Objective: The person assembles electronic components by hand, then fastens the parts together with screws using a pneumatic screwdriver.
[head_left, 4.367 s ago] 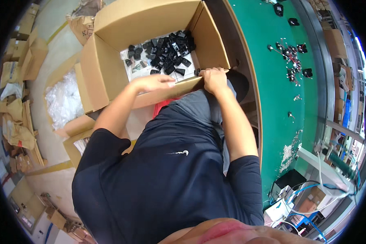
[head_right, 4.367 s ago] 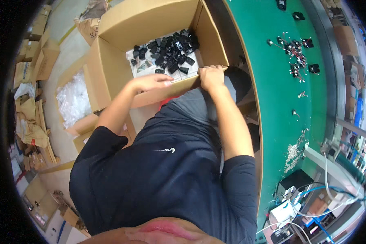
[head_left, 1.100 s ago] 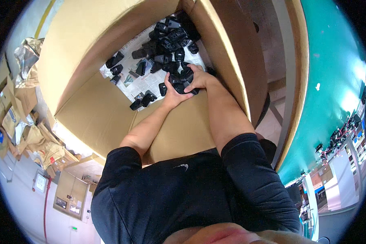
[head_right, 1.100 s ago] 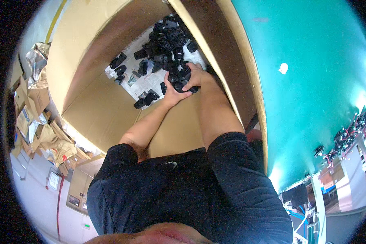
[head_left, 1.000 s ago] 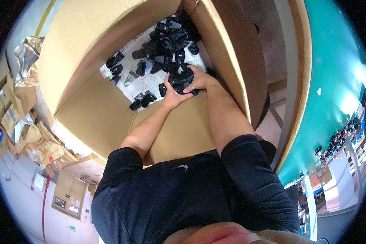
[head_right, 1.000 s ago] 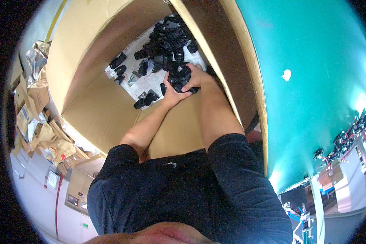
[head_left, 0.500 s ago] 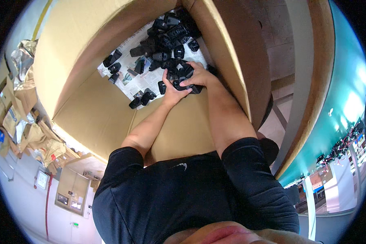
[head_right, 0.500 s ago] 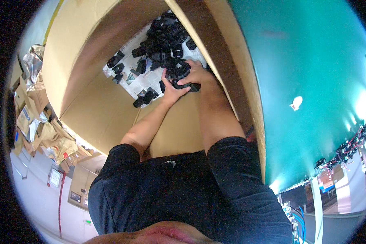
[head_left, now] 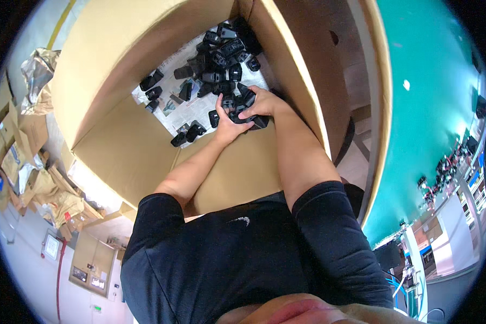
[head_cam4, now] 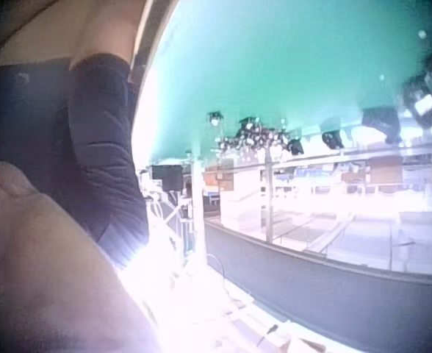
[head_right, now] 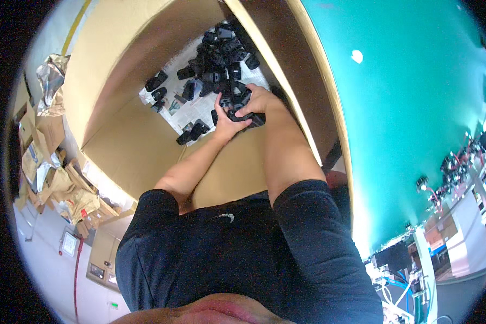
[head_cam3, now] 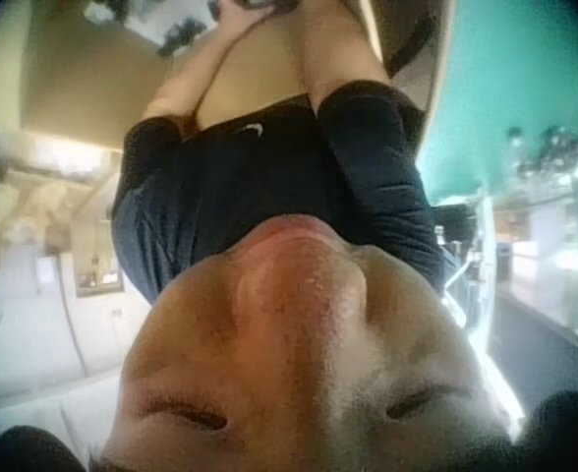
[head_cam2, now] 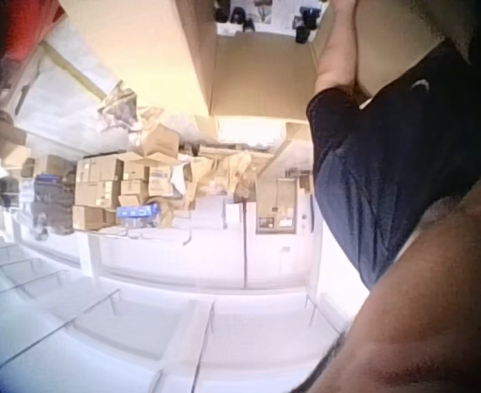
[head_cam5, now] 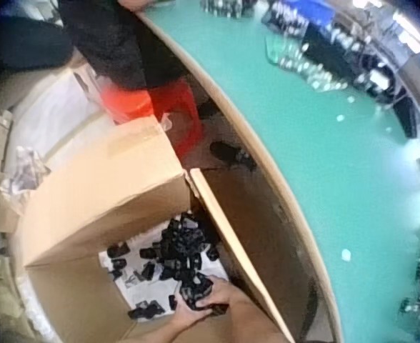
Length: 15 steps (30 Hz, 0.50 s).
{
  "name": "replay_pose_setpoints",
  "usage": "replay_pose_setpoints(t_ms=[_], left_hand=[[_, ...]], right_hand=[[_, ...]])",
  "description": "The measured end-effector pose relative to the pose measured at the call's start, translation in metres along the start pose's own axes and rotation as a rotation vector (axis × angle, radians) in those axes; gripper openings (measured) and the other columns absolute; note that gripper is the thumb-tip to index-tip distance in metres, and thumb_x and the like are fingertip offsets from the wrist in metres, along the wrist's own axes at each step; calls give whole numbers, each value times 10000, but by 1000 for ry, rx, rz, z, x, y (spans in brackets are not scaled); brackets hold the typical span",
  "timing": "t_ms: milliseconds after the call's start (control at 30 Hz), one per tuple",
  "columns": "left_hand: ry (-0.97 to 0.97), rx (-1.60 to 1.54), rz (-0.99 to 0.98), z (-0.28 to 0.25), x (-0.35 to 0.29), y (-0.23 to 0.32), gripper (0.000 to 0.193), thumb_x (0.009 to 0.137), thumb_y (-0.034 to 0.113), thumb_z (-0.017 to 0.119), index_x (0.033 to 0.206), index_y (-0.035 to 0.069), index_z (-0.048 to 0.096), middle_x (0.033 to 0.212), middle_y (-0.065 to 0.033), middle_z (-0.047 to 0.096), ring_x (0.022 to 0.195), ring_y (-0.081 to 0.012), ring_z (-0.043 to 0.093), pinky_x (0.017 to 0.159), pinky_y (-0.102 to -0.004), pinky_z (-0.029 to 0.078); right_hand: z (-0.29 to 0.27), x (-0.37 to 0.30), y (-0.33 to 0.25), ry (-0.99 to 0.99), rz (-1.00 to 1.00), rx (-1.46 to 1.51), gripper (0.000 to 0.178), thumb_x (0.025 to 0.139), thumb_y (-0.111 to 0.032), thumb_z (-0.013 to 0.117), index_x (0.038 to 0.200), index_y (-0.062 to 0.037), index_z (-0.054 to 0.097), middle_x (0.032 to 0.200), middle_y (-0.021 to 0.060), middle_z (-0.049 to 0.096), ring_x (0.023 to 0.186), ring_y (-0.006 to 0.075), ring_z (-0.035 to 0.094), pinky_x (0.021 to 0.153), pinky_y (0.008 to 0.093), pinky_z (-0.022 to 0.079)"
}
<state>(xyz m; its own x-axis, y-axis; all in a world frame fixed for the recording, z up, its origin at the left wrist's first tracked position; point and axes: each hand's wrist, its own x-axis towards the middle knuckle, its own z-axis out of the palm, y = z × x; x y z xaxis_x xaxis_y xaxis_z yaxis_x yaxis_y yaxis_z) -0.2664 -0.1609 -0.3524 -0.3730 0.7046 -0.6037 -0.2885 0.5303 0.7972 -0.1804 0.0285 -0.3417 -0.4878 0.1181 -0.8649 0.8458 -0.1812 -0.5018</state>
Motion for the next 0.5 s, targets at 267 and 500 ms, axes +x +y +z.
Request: replay_pose_setpoints(t_ms=[267, 500], left_hand=[[2, -178, 112, -3, -8, 61, 1335, 665, 0, 918, 1598, 185, -19, 1419, -219, 502, 1280, -305, 575, 1112, -459, 465], [39, 4, 477, -38, -11, 146, 1351, 647, 63, 937, 1600, 161, -15, 1414, -272, 468, 1257, -348, 583, 1061, -466, 499]], right_hand=[[-32, -60, -80, -158, 34, 60, 1281, 524, -265, 1029, 1553, 65, 341, 1391, 221, 631, 1267, 263, 618, 1093, 345, 468], [-32, -142, -159, 196, -361, -240, 1159, 558, -249, 1008, 1532, -18, 424, 1393, 221, 599, 1292, 320, 584, 1110, 389, 456]])
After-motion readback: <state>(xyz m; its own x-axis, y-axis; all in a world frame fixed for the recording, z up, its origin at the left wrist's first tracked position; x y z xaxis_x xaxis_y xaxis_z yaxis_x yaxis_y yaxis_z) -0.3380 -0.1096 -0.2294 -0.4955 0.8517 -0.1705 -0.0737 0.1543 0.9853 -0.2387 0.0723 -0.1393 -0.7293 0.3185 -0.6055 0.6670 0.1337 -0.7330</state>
